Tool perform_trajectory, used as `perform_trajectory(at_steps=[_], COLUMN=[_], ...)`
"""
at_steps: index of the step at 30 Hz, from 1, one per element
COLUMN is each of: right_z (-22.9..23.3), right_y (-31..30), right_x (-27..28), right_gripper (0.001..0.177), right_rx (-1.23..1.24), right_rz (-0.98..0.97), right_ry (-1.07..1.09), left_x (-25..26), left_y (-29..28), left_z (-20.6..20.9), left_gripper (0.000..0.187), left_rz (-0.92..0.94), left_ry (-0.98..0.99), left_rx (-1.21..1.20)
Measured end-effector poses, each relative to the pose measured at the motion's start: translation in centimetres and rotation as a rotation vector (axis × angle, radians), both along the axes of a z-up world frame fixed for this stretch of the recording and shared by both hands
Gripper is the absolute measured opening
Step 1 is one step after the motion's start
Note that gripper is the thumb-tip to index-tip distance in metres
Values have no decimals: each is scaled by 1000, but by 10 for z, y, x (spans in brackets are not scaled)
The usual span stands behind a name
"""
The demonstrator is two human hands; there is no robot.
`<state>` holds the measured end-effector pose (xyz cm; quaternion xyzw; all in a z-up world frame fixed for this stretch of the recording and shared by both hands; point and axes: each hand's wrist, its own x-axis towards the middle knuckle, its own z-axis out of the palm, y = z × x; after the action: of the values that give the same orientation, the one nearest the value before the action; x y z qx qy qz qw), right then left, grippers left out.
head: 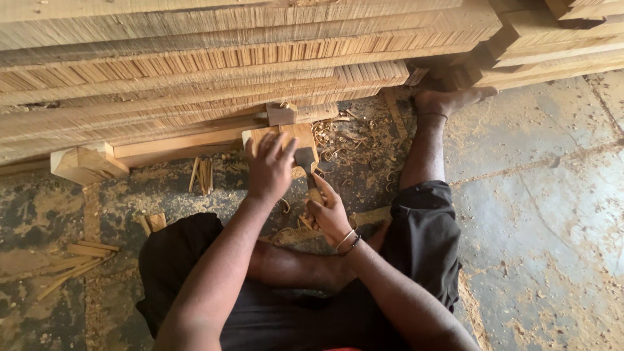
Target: The person carves a wooden block using a chisel, removing shavings from the surface while holding the block with their hands.
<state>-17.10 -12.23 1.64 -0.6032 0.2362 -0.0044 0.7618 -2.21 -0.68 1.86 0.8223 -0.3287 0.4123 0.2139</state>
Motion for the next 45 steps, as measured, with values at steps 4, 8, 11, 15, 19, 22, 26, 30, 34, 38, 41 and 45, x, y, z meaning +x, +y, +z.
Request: perform_trajectory(at_steps=[4,8,11,15,19,22,26,30,34,38,41,45], right_z=[-1,-5,-7,-2,-6,-20,-50,-76,-70,-58,-61,-61], right_y=[4,13,19,23,23,22,13,8,14,18,22,23], right_x=[-9,-21,-19,-7,0,7,17,28,37,50,53,67], right_gripper=[49,18,16,13,14,13,13,8,12,11,14,17], right_rx=[-2,50,63,71,110,83,9,-20,13,34,-14,21], right_rz=[-1,51,72,87,60,40,51,54,5,-7,-26,-31], right_ry=[98,49,70,47,44,65,54,59,-13,-37,12,39], left_x=[-26,-40,-36,-27,-17,-7,5,23,26,36,34,55], left_y=[-19,-21,-17,-17,-24,-28,-32,-39,-38,-41,-39,-46], left_z=[10,5,4,4,-5,-13,-25,-35,-35,-35,-44,-41], left_gripper=[10,27,29,30,34,38,38,39,42,43,41,41], left_rz=[-732,-806,-759,-734,-675,-621,-669,-607,-573,-556,-625,-620], left_ry=[526,901,876,778,909,1000,837,953,944,1000,919,905], left_rx=[-62,115,100,20,67,167,87,199,253,247,151,153])
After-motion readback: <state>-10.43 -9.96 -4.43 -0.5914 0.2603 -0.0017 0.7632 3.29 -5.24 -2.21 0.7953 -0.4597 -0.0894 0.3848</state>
